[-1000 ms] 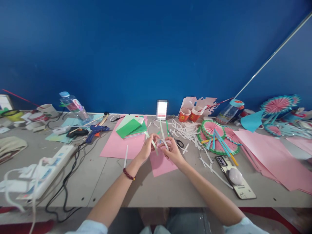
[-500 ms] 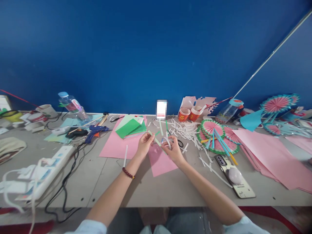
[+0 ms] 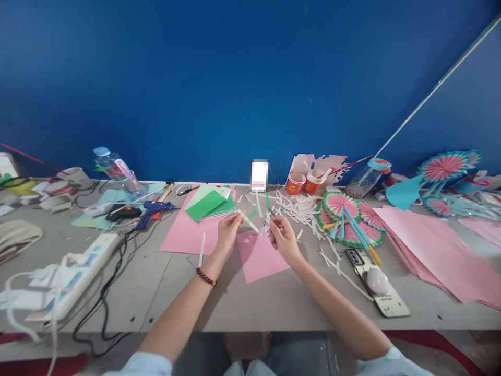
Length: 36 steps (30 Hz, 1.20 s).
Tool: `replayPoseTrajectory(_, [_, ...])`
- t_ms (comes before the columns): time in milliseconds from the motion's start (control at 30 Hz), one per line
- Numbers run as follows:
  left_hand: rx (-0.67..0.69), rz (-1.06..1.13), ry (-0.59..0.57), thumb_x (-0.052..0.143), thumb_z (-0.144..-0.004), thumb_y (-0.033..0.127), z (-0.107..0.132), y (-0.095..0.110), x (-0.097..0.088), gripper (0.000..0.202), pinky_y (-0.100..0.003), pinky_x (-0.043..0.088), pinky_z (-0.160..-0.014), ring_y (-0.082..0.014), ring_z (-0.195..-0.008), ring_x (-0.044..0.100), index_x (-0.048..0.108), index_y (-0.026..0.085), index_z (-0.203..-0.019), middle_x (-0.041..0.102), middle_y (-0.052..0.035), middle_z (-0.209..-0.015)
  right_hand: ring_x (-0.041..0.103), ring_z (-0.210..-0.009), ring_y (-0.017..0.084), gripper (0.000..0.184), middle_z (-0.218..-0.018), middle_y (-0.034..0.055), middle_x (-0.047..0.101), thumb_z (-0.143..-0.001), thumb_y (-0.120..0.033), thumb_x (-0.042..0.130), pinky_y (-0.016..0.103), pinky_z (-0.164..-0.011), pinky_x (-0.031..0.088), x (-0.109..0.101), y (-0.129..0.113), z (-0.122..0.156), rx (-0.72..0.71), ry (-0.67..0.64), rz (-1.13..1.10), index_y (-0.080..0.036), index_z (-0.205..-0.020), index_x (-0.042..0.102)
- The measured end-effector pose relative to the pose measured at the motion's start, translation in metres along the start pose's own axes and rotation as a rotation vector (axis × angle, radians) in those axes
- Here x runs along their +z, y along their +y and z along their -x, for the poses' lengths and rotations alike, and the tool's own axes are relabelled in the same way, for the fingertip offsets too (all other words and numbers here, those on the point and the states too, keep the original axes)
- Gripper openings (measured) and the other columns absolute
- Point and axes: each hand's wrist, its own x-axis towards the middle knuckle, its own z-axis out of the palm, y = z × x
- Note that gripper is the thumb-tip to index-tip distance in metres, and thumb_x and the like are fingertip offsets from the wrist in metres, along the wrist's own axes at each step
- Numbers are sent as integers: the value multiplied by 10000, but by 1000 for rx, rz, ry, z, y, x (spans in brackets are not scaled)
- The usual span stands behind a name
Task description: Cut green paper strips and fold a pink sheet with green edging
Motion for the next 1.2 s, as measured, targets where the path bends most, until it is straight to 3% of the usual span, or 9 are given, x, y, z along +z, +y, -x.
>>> replayPoseTrajectory(267, [18,-4,-51,727,-678,364,10,3,7,283,-255,450,-684,-148,-758,576,701,167,-879,675,-57,-886,344,-341,46,330,-480,-79,439,-726,-498,645,168,-304,262,9,-13,11,105,-97,41,-185,-780,555])
replayPoseTrajectory(600, [-1,-81,-169,697,-706,409,21,8,13,270,-237,430,-580,-137,-650,563,726,156,-794,661,-35,-700,265,-424,58,309,-476,-81,332,-735,-478,639,199,-401,234,10,-14,14,9,-11,175,-174,-728,583])
replayPoseTrajectory(733, [1,-32,-242,683,-712,398,25,12,15,248,-239,452,-598,-149,-673,604,723,156,-752,683,-49,-708,245,-442,61,294,-488,-87,291,-742,-459,639,204,-419,212,8,-12,13,-15,40,168,-172,-728,582])
replayPoseTrajectory(933, [-55,-8,-237,689,-681,364,29,18,19,226,-245,452,-596,-153,-657,611,733,153,-750,705,-61,-711,240,-445,64,279,-485,-89,294,-752,-445,636,210,-428,199,9,-12,14,-11,36,151,-174,-728,575])
replayPoseTrajectory(1200, [-93,-11,-244,656,-720,375,31,11,19,252,-253,451,-615,-163,-675,623,751,158,-806,704,-55,-707,237,-436,60,268,-473,-92,304,-766,-436,627,205,-419,186,10,-10,15,-14,29,113,-176,-745,565])
